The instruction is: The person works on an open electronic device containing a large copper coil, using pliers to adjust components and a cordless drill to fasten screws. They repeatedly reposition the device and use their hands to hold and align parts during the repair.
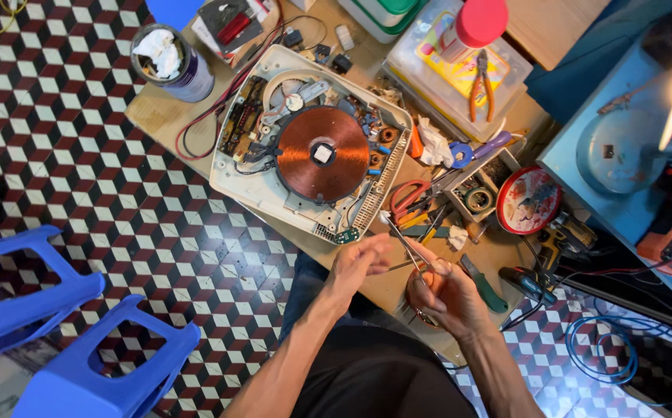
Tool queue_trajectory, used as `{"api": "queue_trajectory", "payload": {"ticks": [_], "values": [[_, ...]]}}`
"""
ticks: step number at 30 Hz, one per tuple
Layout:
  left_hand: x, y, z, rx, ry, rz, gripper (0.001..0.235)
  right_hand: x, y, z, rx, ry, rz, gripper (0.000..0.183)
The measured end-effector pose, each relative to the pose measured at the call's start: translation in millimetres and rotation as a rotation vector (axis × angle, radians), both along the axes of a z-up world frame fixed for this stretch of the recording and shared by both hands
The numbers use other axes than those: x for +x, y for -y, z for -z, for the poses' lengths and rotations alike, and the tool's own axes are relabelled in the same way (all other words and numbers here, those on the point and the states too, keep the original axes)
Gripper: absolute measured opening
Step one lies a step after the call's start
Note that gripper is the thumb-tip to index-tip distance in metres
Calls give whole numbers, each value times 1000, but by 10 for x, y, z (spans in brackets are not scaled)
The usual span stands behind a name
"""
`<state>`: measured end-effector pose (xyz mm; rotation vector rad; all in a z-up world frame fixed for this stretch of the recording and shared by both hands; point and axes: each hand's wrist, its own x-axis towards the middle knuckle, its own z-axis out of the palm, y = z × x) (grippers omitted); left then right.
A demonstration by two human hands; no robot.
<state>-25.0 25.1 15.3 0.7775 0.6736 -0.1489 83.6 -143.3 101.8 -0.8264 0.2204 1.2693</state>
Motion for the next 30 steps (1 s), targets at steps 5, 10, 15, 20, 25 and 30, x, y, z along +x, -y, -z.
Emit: {"api": "queue_trajectory", "payload": {"ticks": [5,10,15,20,25,30], "values": [[417,-5,-310,-482,211,-183,35,-270,336,151,307,-202,325,45],[600,20,-575,-513,187,-99,38,-346,411,161,368,-229,417,51],[690,131,-319,-359,69,-120,42,-323,298,-7,316,-206,328,72],[1176,163,395,-102,66,-99,41,-316,304,-107,101,-21,98,83],[1859,101,816,569,112,-120,52,-457,464,184,-228,-33,169,76],[1231,18,470,723,173,46,38,-137,382,790,-795,204,-45,51]]}}
